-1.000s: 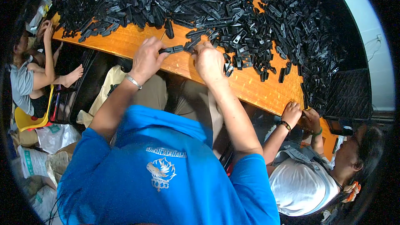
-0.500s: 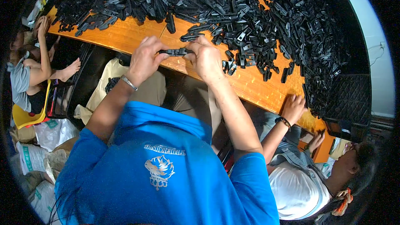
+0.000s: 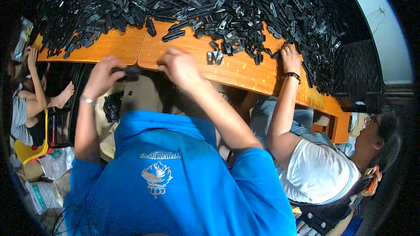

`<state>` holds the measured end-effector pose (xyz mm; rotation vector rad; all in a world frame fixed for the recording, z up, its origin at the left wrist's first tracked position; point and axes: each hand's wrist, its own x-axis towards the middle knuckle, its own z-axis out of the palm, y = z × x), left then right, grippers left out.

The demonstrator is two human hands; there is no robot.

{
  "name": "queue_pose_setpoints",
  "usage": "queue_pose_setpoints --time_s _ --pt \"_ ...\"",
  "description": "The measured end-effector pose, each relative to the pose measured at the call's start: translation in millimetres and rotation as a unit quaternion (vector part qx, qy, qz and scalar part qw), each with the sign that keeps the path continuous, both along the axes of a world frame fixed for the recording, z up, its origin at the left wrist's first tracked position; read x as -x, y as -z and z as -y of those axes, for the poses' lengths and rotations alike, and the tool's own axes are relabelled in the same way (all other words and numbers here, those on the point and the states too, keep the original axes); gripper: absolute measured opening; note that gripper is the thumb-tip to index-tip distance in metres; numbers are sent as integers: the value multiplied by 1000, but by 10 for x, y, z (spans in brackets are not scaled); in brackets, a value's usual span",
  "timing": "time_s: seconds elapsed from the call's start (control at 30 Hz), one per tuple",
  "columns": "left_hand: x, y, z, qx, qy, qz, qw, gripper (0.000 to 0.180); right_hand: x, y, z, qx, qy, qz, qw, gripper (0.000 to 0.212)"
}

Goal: The person sorts and assembles small black plastic components by hand on a wooden work table.

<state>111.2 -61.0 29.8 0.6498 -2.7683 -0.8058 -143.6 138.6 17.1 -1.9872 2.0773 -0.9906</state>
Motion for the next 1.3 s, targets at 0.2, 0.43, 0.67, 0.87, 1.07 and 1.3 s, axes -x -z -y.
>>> queue_pose_setpoints --time_s 0.2,0.43,0.67,0.87,1.07,1.3 --pt "143 -338 -111 -24 -86 -41 995 34 370 -168 -734 -63 299 -73 950 25" --pt "1539 130 -517 104 -30 -223 969 19 543 -128 -480 -129 283 -61 949 25" --pt "1637 236 -612 95 -28 -230 968 17 552 -18 -250 -13 229 130 965 19" --pt "1490 297 -877 172 31 -242 954 17 314 98 -168 133 226 259 930 27" --pt "1432 311 -1071 169 59 -267 947 15 275 154 -346 100 226 55 967 28" --pt "1444 263 -1271 144 111 -275 944 15 210 131 -572 58 257 40 964 28"
